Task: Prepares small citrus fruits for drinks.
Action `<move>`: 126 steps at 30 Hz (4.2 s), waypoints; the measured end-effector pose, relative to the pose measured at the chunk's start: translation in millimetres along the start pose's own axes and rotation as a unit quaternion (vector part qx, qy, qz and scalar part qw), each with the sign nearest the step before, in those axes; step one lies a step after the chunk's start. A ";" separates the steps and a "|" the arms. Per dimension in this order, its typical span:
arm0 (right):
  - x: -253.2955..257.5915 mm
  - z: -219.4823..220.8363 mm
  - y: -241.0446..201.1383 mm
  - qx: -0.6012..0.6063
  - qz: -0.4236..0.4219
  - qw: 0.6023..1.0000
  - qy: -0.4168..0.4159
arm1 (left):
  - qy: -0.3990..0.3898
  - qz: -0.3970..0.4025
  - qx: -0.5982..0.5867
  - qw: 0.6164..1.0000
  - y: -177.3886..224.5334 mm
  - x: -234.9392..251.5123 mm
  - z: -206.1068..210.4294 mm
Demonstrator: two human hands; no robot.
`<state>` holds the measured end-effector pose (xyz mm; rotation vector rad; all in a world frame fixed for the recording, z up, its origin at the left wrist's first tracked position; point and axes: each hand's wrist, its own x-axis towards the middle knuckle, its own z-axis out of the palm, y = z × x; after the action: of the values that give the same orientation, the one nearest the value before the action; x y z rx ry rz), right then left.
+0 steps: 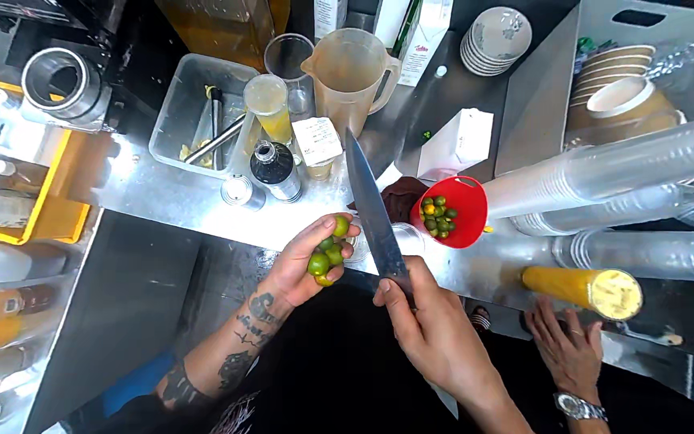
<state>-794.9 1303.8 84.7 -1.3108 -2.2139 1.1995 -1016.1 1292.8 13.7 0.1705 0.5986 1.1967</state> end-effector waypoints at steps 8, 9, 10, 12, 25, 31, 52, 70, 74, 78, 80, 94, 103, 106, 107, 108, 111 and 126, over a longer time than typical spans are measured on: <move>-1.8 2.5 0.4 0.006 0.004 1.000 0.015 | -0.057 0.013 -0.023 0.998 -9.5 5.1 3.8; -2.2 2.3 0.8 0.010 0.004 1.000 0.014 | -0.062 0.014 -0.019 0.998 -9.5 6.0 4.1; -2.6 1.9 0.9 0.012 0.004 1.000 0.014 | -0.060 0.015 -0.015 0.998 -9.3 6.8 4.6; -3.1 1.0 0.7 0.011 0.003 1.000 0.013 | -0.061 0.021 -0.005 0.998 -9.6 8.4 4.5; -16.9 -6.7 2.1 -0.014 0.001 1.000 0.001 | -0.069 0.066 0.100 0.990 0.9 13.4 17.9; 10.6 -7.5 -9.3 0.007 -0.044 0.998 0.050 | -0.087 0.076 0.201 0.973 -2.9 9.5 26.4; 1.8 7.8 -5.7 0.010 -0.015 1.000 -0.004 | -0.080 0.077 0.263 0.958 15.7 5.0 17.7; -44.6 -40.8 68.1 0.184 0.035 0.970 0.154 | -0.103 0.022 0.928 0.357 25.7 53.6 4.3; -55.7 -39.7 86.9 0.207 0.039 0.963 0.170 | -0.142 0.003 0.959 0.247 11.6 67.2 14.6; -64.7 -47.1 99.3 0.205 0.038 0.959 0.190 | -0.157 -0.003 0.965 0.212 3.4 75.9 13.0; -67.7 -49.7 103.0 0.209 0.031 0.958 0.193 | -0.155 -0.001 0.966 0.205 -0.1 76.7 10.9; -61.5 -53.9 93.7 0.188 0.009 0.967 0.173 | -0.120 -0.026 0.970 0.211 -11.2 77.1 8.9; -57.1 -44.3 83.3 0.186 0.006 0.969 0.164 | -0.104 -0.074 0.970 0.205 1.4 78.6 19.1; -57.2 -40.6 82.2 0.188 0.006 0.969 0.160 | -0.097 -0.073 0.968 0.220 7.4 79.5 20.7; -56.8 -39.5 81.9 0.188 0.005 0.969 0.162 | -0.091 -0.071 0.968 0.223 8.6 79.7 21.4; -56.6 -38.6 81.4 0.187 0.004 0.969 0.162 | -0.085 -0.069 0.968 0.225 9.4 79.7 22.8; -56.6 -37.4 79.6 0.189 0.006 0.969 0.159 | -0.067 -0.059 0.968 0.234 10.5 79.8 26.9; -45.1 -27.9 76.2 0.180 0.012 0.978 0.107 | 0.080 -0.190 0.447 0.870 43.9 41.9 21.8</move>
<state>-709.5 1298.4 48.8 -1.2511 -1.7378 1.3236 -1031.0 1351.3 36.3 0.7073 1.2493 0.4755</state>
